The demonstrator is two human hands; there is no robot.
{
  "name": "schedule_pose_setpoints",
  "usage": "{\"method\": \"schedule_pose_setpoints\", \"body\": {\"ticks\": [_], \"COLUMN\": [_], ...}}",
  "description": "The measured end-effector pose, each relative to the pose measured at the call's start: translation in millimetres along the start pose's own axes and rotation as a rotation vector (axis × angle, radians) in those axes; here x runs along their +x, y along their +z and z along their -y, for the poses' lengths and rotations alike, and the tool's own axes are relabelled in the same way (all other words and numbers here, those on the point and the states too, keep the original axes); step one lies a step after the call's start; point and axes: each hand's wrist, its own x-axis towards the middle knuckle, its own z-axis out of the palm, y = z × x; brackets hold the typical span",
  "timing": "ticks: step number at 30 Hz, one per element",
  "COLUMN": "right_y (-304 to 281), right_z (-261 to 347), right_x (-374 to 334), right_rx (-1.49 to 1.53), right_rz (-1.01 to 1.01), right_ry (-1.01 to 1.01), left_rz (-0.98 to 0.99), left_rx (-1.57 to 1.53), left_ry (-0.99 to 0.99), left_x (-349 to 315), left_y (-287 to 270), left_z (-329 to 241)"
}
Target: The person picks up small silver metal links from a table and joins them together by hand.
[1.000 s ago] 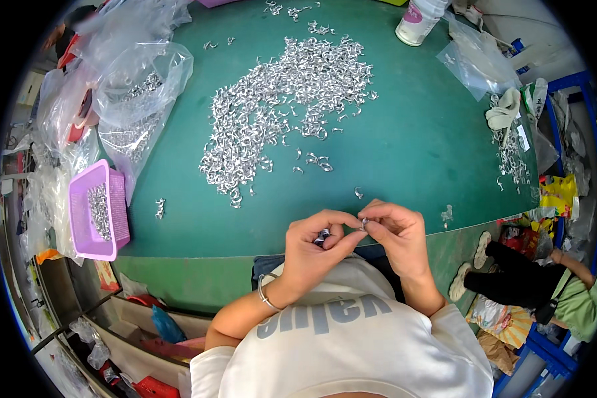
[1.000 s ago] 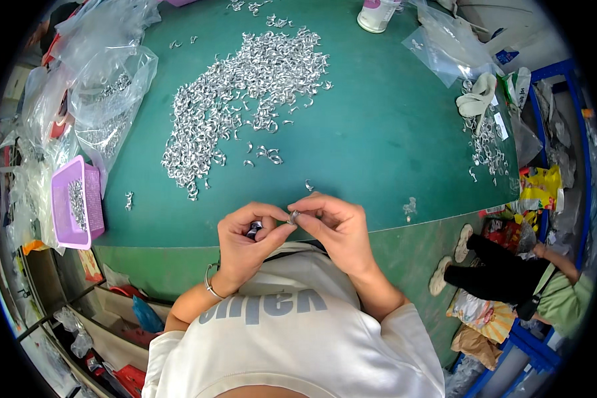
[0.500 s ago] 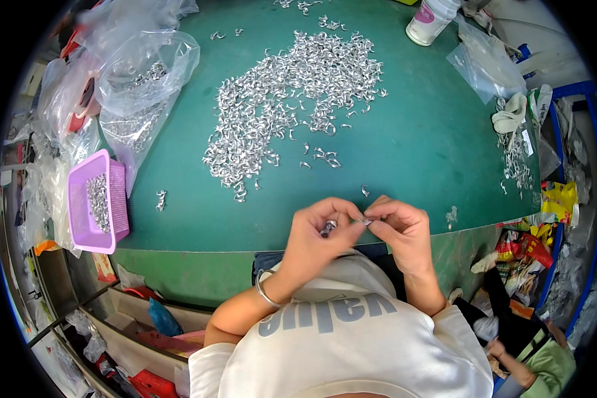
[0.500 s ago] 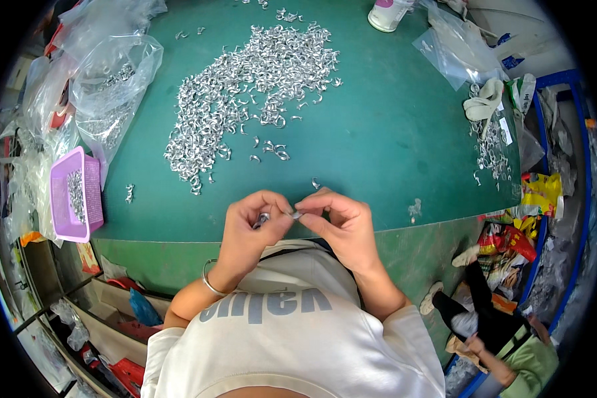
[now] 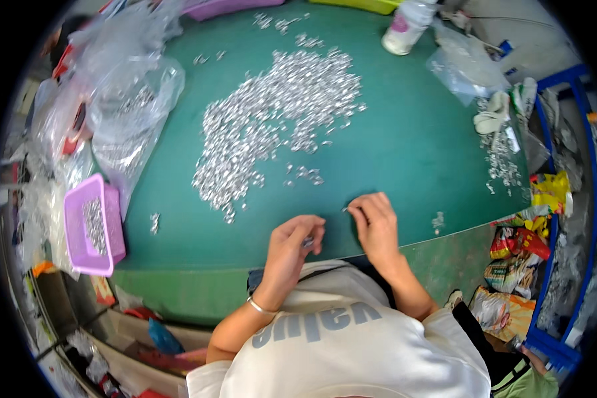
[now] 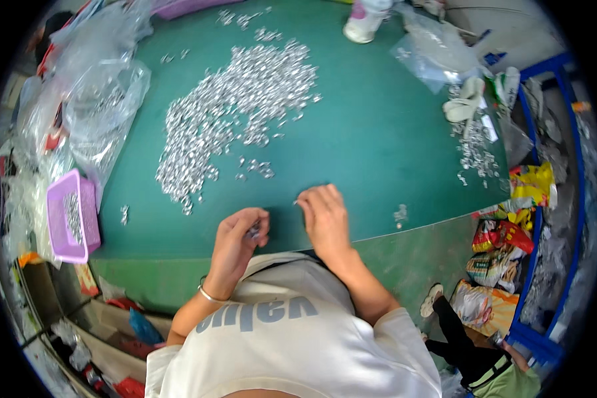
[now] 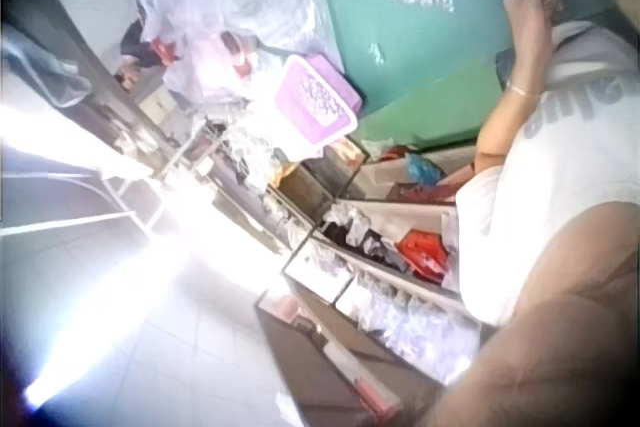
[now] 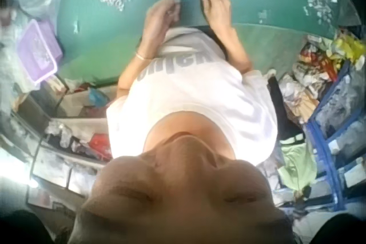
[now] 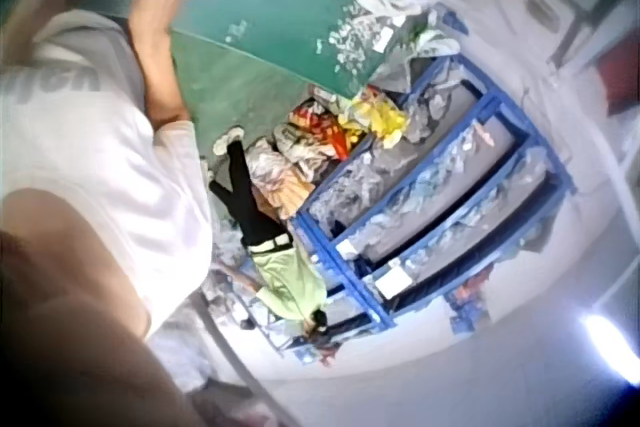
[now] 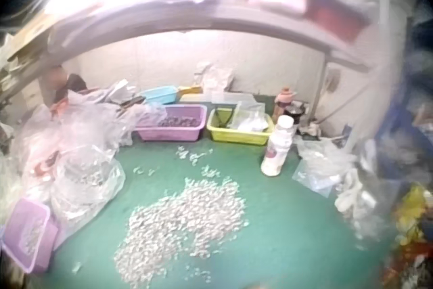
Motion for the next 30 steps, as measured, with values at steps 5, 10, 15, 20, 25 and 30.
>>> {"method": "schedule_pose_setpoints", "body": {"ticks": [5,10,15,20,25,30], "right_y": [0.0,1.7,-1.7,-1.2,-0.3,-16.0], "right_z": [-2.6,-10.7,-17.6,-23.1,-22.6,0.9], "right_x": [-1.3,-4.5,-11.8,-19.1,-20.3,-13.3], "right_rx": [-0.051,-0.066,-0.029,0.022,0.287,1.201], "right_rz": [0.043,0.055,0.068,0.024,-0.104,0.240], "right_ry": [-0.041,-0.091,-0.095,-0.094,0.030,0.368], "left_rz": [0.070,0.073,0.036,0.029,-0.027,-0.051], "left_rx": [-0.059,-0.044,0.027,0.088,0.172,0.432], "left_ry": [0.000,0.053,0.067,0.103,0.161,0.265], "left_x": [4.1,9.7,14.3,8.7,-0.4,-9.6], "left_y": [7.5,11.3,11.0,15.6,35.1,47.7], "left_z": [0.3,5.3,9.8,15.3,20.3,4.9]}}
